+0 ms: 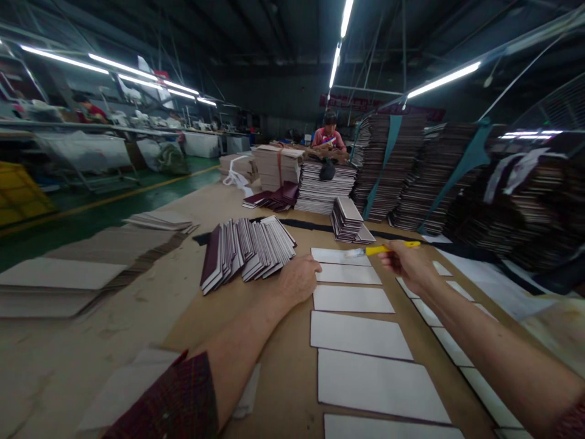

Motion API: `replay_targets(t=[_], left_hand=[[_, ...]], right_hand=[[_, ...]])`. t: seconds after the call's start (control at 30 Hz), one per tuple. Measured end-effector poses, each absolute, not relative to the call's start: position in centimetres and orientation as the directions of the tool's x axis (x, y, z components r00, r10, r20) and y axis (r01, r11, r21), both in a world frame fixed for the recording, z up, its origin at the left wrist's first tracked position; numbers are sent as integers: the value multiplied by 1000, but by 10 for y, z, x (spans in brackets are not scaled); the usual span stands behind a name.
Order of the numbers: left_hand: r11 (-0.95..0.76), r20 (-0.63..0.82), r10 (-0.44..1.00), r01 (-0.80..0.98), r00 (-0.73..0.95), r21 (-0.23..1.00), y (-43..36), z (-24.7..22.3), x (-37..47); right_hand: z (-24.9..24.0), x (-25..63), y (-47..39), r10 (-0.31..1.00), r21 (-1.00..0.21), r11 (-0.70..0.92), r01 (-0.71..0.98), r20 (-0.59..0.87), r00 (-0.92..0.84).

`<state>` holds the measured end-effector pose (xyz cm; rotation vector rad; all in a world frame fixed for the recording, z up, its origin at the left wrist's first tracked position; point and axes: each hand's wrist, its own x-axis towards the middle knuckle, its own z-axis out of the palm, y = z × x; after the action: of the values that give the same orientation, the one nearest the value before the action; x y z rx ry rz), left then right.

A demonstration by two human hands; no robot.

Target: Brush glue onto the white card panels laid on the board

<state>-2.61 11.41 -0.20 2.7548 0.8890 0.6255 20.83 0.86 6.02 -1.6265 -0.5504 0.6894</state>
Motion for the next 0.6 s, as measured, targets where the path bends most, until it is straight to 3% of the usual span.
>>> replay_targets(t=[0.3, 0.6], left_hand=[[-867, 243, 482, 419, 842, 269, 122, 2, -42], [-874, 210, 476, 431, 854, 225, 117, 8, -41]], right_hand=[[47, 162, 21, 755, -977, -206, -59, -197, 626], [37, 146, 28, 771, -961, -276, -2, -222, 597]])
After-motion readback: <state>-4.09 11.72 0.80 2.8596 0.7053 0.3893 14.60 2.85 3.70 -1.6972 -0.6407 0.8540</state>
